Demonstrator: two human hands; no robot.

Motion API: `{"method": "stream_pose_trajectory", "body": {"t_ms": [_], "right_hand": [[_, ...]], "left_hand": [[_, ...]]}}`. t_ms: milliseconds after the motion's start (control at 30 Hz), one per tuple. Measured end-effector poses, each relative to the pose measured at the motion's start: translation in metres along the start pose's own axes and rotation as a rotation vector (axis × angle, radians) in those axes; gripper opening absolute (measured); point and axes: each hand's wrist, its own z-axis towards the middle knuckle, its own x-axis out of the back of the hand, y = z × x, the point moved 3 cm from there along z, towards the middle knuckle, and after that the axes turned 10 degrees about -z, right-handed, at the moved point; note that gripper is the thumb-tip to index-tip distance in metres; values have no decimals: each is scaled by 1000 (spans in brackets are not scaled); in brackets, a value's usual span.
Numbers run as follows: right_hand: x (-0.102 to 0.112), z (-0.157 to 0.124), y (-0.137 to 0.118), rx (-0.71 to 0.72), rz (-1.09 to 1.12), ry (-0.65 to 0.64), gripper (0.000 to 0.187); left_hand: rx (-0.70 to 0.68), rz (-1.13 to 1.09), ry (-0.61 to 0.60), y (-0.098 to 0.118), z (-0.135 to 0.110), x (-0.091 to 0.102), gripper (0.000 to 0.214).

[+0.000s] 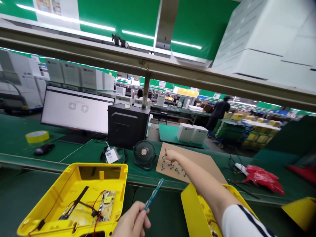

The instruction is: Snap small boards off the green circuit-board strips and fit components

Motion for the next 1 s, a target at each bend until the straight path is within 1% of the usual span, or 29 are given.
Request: {"method": "stream_pose_trajectory", "body": {"t_ms": [33, 100, 167, 200, 267, 367, 433, 533, 600, 700, 767, 833, 900, 1000], "right_hand": [[5, -17, -8, 51, 44, 6, 37], [10, -60, -25, 190, 190, -18, 54], [6, -112, -41, 344, 404, -75, 66], [1, -138, -48, 407, 511, -96, 67], [-12, -188, -57, 478, 671, -93, 60], [-36, -248, -63, 455, 757, -16, 41], [-53, -280, -63, 408, 764, 34, 34], [-78, -322, -65, 377, 705, 137, 26], [-94, -345, -67, 383, 678, 220, 23], [-118, -369, -68, 365, 728, 287, 23], [-134, -378, -65, 321, 804, 269, 23], [-150, -383, -62, 276, 895, 209, 25], [-164, -387, -58, 261, 1008, 140, 28], [-182, -390, -55, 282, 1193, 88, 29]], "left_hand": [[-31, 34, 47, 5, -3, 2, 28], [-95, 117, 120, 13, -9, 5, 27], [-151, 231, 166, 21, -17, 6, 29], [-196, 304, 184, 27, -22, 5, 31], [-315, 477, 213, 38, -35, 1, 35], [-462, 740, 250, 53, -61, -12, 39], [-495, 848, 266, 58, -83, -22, 38], [-507, 890, 258, 54, -118, -39, 31], [-459, 843, 201, 45, -137, -50, 28], [-317, 620, 32, 28, -158, -67, 25], [-239, 443, -63, 21, -169, -77, 24], [-188, 314, -125, 16, -179, -84, 23], [-168, 227, -196, 15, -188, -89, 24], [-163, 167, -296, 14, -199, -92, 27]]}}
